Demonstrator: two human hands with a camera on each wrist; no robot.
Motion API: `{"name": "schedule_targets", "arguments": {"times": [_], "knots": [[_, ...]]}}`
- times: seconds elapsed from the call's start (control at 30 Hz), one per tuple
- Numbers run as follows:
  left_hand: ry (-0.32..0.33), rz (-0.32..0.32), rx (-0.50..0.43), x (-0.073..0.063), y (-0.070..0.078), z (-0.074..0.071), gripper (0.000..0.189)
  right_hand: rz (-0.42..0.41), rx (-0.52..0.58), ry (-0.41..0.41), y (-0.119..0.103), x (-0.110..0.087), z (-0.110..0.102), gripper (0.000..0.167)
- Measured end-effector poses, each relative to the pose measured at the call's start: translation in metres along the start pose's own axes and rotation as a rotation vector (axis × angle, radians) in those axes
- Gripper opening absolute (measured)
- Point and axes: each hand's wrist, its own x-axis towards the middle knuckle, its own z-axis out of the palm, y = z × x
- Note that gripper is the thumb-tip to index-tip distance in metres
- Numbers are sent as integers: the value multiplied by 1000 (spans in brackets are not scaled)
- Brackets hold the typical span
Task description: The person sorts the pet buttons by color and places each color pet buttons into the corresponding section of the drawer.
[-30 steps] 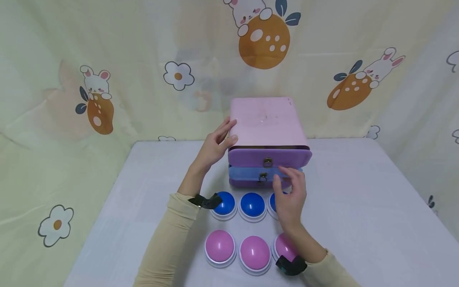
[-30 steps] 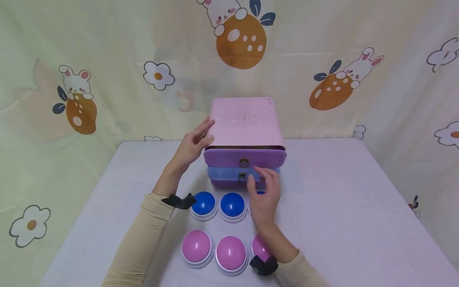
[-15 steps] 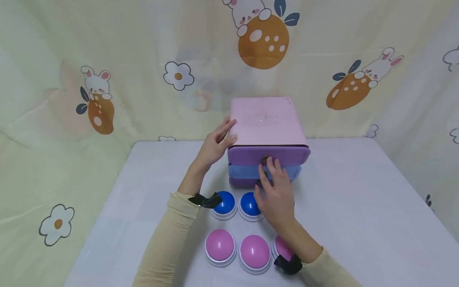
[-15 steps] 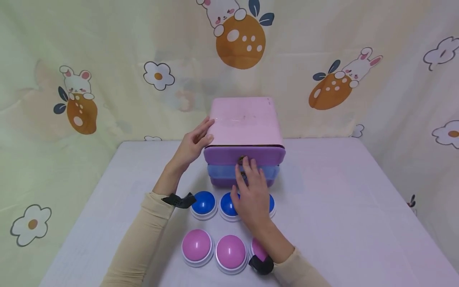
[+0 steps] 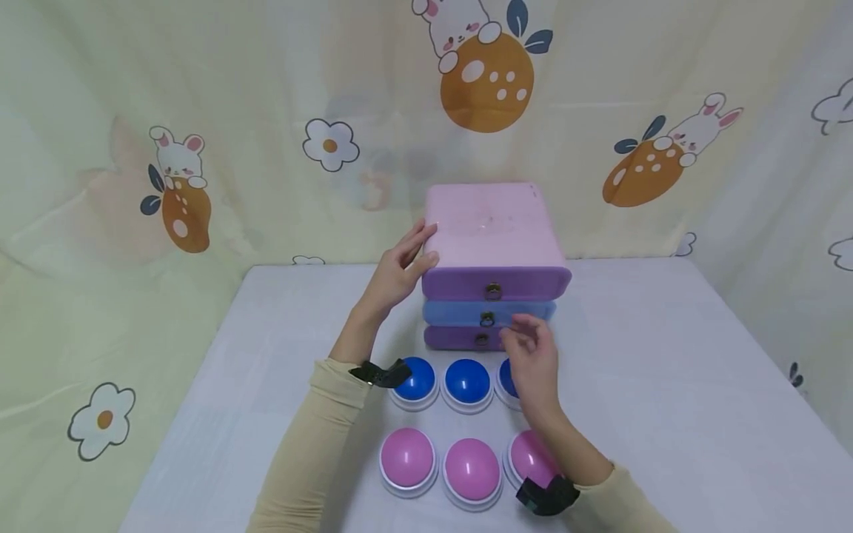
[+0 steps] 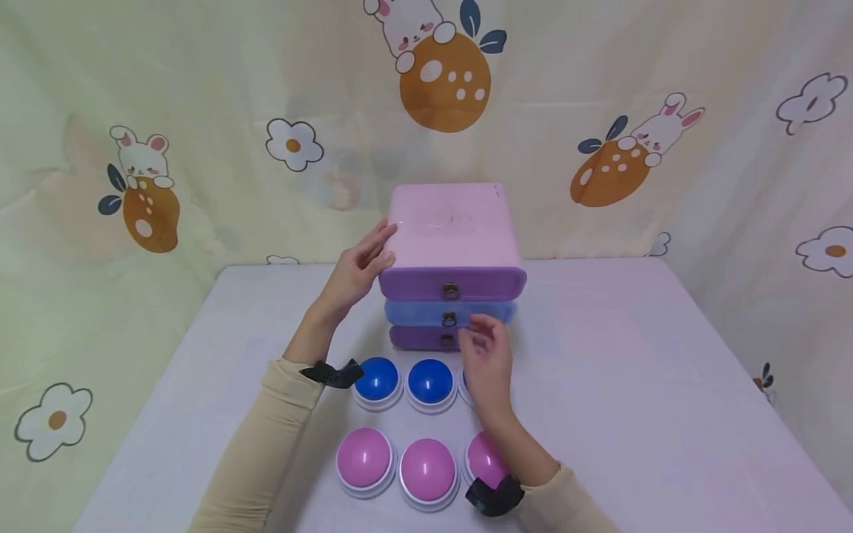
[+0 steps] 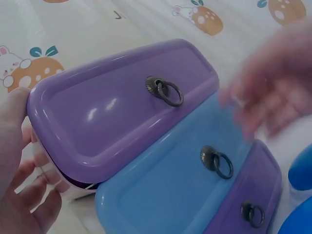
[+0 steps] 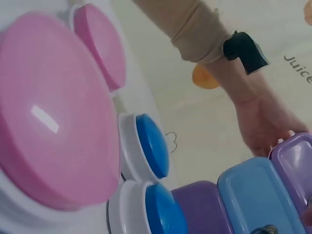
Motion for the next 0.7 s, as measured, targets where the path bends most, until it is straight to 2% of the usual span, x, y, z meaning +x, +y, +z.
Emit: {"name": "schedule_targets", "arguments": {"times": [0.07,0.1,0.17,0.27,0.43,0.53,0.63,0.7], "knots": [[6,-4,3,0,0,-1,51,203,36,-35,-1,3,3,39],[8,-4,1,0,-1,-1,50,271,34,-64,-1,5,4,42],[7,-5,-7,-1,0,-1,50,344,33,-100,1,9,8,46],[-2,-4,-17,-1,0,1,50,397,95,-79,6,15,13,43],[3,1,-18,0,1,2,50,464,216,-41,14,22,22,39],[7,1,-18,-1,0,1,49,452,241,-5,15,24,28,35],[3,-3,-18,0,-1,0,49,401,186,48,13,21,32,29],[-2,-1,-15,0,-1,0,50,351,103,79,14,18,33,28]]}}
